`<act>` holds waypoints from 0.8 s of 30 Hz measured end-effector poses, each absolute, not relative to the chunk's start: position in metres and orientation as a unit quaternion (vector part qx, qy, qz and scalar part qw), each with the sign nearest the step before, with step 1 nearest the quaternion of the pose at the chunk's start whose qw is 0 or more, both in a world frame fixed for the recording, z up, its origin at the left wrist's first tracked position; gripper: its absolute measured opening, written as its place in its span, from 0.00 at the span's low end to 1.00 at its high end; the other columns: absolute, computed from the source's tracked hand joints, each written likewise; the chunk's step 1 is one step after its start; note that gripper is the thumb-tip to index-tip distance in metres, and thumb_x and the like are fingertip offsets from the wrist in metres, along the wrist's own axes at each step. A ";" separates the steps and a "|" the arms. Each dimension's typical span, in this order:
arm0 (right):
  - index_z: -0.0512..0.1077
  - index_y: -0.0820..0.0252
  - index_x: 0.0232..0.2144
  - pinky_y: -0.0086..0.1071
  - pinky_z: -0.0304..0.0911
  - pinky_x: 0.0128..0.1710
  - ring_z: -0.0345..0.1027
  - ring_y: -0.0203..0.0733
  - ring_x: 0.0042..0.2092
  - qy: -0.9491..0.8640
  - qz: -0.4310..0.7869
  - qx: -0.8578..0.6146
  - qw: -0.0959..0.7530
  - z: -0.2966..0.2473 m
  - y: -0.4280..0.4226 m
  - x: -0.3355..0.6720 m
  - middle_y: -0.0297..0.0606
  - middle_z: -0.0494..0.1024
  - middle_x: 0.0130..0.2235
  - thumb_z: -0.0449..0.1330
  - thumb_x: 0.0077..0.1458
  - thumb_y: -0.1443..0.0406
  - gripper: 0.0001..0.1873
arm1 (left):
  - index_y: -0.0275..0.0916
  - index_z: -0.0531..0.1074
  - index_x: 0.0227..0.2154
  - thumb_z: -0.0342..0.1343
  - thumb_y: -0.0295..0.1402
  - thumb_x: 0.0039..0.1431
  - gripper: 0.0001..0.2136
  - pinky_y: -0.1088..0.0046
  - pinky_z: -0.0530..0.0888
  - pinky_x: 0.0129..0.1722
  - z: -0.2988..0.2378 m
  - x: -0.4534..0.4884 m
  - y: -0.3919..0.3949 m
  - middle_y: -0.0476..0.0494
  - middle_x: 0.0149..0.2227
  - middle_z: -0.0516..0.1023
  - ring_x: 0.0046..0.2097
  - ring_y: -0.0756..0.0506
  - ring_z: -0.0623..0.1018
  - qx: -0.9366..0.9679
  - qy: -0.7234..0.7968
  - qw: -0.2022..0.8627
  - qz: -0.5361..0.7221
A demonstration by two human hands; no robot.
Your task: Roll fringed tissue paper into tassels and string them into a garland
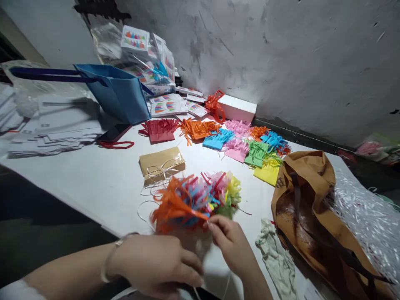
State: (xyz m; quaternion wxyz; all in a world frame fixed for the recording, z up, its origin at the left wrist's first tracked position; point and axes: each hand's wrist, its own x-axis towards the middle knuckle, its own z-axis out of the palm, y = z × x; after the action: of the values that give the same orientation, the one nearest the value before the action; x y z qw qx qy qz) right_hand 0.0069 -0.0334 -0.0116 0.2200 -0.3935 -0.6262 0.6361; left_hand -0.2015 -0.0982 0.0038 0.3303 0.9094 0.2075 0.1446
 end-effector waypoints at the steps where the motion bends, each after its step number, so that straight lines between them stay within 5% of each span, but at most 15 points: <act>1: 0.76 0.58 0.35 0.26 0.50 0.24 0.56 0.32 0.25 -0.676 0.595 -0.395 0.183 -0.014 -0.042 0.024 0.29 0.66 0.23 0.57 0.62 0.51 0.18 | 0.44 0.73 0.54 0.55 0.38 0.66 0.15 0.74 0.77 0.33 0.024 -0.219 -0.096 0.40 0.47 0.82 0.41 0.43 0.84 0.885 0.187 0.391 0.170; 3: 0.78 0.56 0.36 0.27 0.57 0.30 0.66 0.36 0.30 -0.744 0.522 -0.402 0.115 -0.020 -0.058 0.056 0.33 0.75 0.28 0.53 0.64 0.54 0.17 | 0.47 0.74 0.54 0.53 0.38 0.69 0.14 0.77 0.77 0.40 0.055 -0.247 -0.084 0.43 0.43 0.84 0.43 0.45 0.83 0.832 0.179 0.479 0.215; 6: 0.80 0.52 0.40 0.30 0.63 0.36 0.74 0.42 0.34 -0.775 0.474 -0.414 0.062 -0.032 -0.078 0.089 0.35 0.81 0.33 0.52 0.64 0.56 0.17 | 0.44 0.76 0.50 0.49 0.38 0.70 0.13 0.76 0.77 0.36 0.071 -0.259 -0.047 0.42 0.40 0.83 0.35 0.48 0.82 0.804 0.254 0.443 0.304; 11: 0.80 0.50 0.43 0.31 0.66 0.40 0.78 0.45 0.38 -0.759 0.455 -0.460 0.068 -0.040 -0.096 0.104 0.37 0.84 0.37 0.50 0.64 0.58 0.18 | 0.34 0.71 0.56 0.56 0.31 0.64 0.18 0.61 0.71 0.57 0.032 -0.201 0.038 0.30 0.58 0.73 0.58 0.39 0.74 0.899 0.307 0.251 0.185; 14: 0.79 0.49 0.44 0.32 0.67 0.40 0.78 0.46 0.39 -0.747 0.453 -0.481 0.074 -0.038 -0.102 0.104 0.37 0.84 0.38 0.50 0.64 0.59 0.18 | 0.40 0.68 0.59 0.65 0.25 0.51 0.31 0.49 0.63 0.63 0.006 -0.151 0.070 0.33 0.64 0.66 0.66 0.31 0.62 0.954 0.248 0.157 0.060; 17: 0.79 0.47 0.45 0.31 0.66 0.41 0.78 0.45 0.41 -0.744 0.447 -0.488 0.094 -0.034 -0.105 0.105 0.35 0.84 0.40 0.50 0.65 0.61 0.17 | 0.47 0.74 0.53 0.66 0.20 0.42 0.32 0.56 0.70 0.57 -0.008 -0.113 0.084 0.42 0.54 0.78 0.58 0.34 0.72 0.978 0.173 0.112 -0.042; 21: 0.79 0.51 0.43 0.30 0.68 0.38 0.79 0.43 0.37 -0.748 0.412 -0.503 0.132 -0.038 -0.107 0.113 0.35 0.84 0.37 0.50 0.65 0.62 0.16 | 0.41 0.80 0.33 0.64 0.20 0.43 0.13 0.68 0.74 0.36 0.005 -0.107 0.090 0.43 0.31 0.82 0.34 0.42 0.78 0.977 0.188 0.080 -0.056; 24: 0.77 0.55 0.44 0.29 0.70 0.36 0.80 0.42 0.38 -0.756 0.320 -0.534 0.203 -0.053 -0.104 0.116 0.38 0.84 0.38 0.48 0.67 0.61 0.18 | 0.35 0.78 0.36 0.57 0.22 0.54 0.08 0.65 0.72 0.37 0.028 -0.134 0.079 0.37 0.35 0.80 0.36 0.41 0.77 0.969 0.247 0.024 -0.003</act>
State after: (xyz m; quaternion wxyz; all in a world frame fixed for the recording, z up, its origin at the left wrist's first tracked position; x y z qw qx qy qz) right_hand 0.1155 -0.1035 -0.0532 0.2035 -0.5337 -0.7559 0.3200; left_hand -0.1335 0.0793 0.0283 0.0241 0.9688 0.2465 -0.0027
